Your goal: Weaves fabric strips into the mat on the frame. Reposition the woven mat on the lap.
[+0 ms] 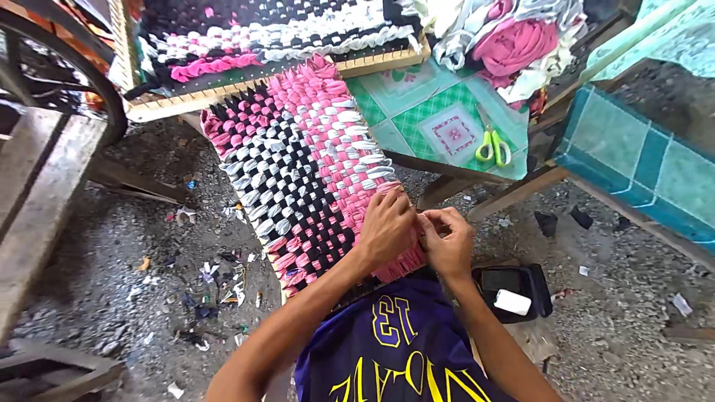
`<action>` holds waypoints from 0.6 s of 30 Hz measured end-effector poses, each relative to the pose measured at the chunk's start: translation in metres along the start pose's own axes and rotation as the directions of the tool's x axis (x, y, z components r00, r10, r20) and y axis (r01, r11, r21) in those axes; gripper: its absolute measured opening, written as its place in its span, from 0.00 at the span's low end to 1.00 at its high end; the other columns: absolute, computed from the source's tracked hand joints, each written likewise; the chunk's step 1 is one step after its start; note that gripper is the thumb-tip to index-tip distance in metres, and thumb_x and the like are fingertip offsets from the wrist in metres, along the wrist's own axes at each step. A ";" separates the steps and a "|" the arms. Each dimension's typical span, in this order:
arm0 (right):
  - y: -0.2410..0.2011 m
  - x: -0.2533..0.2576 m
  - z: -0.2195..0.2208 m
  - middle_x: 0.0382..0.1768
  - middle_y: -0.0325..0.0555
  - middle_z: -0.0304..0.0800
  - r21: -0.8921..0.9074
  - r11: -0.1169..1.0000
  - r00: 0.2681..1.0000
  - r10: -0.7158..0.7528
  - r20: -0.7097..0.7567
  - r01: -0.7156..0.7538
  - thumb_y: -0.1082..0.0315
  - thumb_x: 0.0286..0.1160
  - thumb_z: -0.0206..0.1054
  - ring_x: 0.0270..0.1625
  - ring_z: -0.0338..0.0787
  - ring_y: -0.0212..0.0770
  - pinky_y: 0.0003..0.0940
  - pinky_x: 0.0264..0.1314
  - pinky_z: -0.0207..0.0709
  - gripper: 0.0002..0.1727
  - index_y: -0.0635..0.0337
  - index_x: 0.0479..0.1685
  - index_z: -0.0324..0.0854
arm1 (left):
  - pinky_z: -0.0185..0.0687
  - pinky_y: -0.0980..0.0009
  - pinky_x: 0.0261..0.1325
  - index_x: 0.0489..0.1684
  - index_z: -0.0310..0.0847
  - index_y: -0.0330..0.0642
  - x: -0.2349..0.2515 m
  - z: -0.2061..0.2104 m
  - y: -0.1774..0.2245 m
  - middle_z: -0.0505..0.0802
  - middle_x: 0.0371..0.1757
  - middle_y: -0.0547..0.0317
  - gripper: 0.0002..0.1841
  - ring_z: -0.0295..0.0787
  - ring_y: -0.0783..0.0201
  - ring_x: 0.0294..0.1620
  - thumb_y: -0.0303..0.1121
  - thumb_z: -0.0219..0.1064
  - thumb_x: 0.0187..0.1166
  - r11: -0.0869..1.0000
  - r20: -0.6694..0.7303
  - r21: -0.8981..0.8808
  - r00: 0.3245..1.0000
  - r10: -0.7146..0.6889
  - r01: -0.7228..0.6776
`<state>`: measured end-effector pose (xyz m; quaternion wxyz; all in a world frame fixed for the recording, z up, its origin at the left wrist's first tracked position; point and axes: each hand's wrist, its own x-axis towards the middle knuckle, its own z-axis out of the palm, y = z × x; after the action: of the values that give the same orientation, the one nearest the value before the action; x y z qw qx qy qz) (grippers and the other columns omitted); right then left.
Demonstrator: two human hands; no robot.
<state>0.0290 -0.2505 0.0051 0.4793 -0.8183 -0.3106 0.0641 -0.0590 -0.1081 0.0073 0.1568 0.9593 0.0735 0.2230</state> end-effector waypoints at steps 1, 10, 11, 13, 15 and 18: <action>-0.001 0.000 0.001 0.42 0.41 0.88 -0.016 1.000 1.000 0.005 -0.018 -0.006 0.59 0.77 0.74 0.38 0.87 0.32 0.30 0.39 0.84 0.09 0.53 0.44 0.93 | 0.78 0.53 0.54 0.42 0.94 0.46 -0.004 0.010 -0.005 0.93 0.46 0.55 0.09 0.88 0.53 0.53 0.30 0.67 0.73 0.999 -0.109 -0.051 0.994 0.014 -0.019; 0.010 0.012 -0.001 0.38 0.38 0.93 0.087 0.989 0.992 0.124 -0.012 -0.123 0.60 0.73 0.76 0.37 0.91 0.30 0.28 0.41 0.87 0.07 0.52 0.39 0.94 | 0.79 0.58 0.59 0.42 0.97 0.52 -0.004 0.049 -0.009 0.95 0.46 0.61 0.10 0.88 0.60 0.50 0.32 0.67 0.74 0.972 -0.369 -0.236 0.923 -0.112 0.023; 0.010 0.014 -0.001 0.37 0.38 0.93 0.093 0.986 0.991 0.136 0.006 -0.136 0.60 0.73 0.76 0.37 0.91 0.30 0.28 0.41 0.87 0.07 0.53 0.39 0.94 | 0.80 0.58 0.58 0.41 0.97 0.52 -0.002 0.042 -0.008 0.95 0.44 0.61 0.10 0.88 0.60 0.49 0.33 0.67 0.75 0.972 -0.307 -0.229 0.943 -0.126 0.056; 0.011 0.015 -0.004 0.36 0.38 0.93 0.099 0.978 0.983 0.178 0.053 -0.183 0.61 0.72 0.77 0.36 0.91 0.30 0.29 0.42 0.87 0.07 0.54 0.39 0.94 | 0.82 0.55 0.60 0.42 0.96 0.51 0.004 0.017 -0.002 0.95 0.43 0.59 0.10 0.90 0.57 0.51 0.35 0.65 0.78 0.967 -0.041 -0.192 0.983 -0.179 0.168; 0.010 0.017 -0.008 0.35 0.39 0.92 0.090 0.971 0.972 0.210 0.107 -0.220 0.60 0.72 0.79 0.36 0.91 0.31 0.30 0.43 0.88 0.08 0.53 0.39 0.94 | 0.81 0.48 0.67 0.44 0.96 0.47 0.021 -0.011 0.000 0.96 0.44 0.53 0.11 0.90 0.50 0.55 0.35 0.65 0.82 0.948 0.300 -0.161 0.928 -0.219 0.276; 0.006 0.021 -0.015 0.35 0.39 0.92 0.068 0.970 0.959 0.219 0.180 -0.234 0.59 0.71 0.80 0.37 0.90 0.32 0.33 0.44 0.87 0.09 0.53 0.39 0.94 | 0.83 0.42 0.60 0.40 0.95 0.42 0.043 -0.030 -0.004 0.95 0.40 0.48 0.09 0.92 0.46 0.51 0.32 0.66 0.80 0.945 0.550 -0.134 0.816 -0.179 0.298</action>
<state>0.0543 -0.2517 0.0119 0.4759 -0.8180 -0.2518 0.2025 -0.0347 -0.0873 0.0487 0.2999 0.9437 0.1232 -0.0656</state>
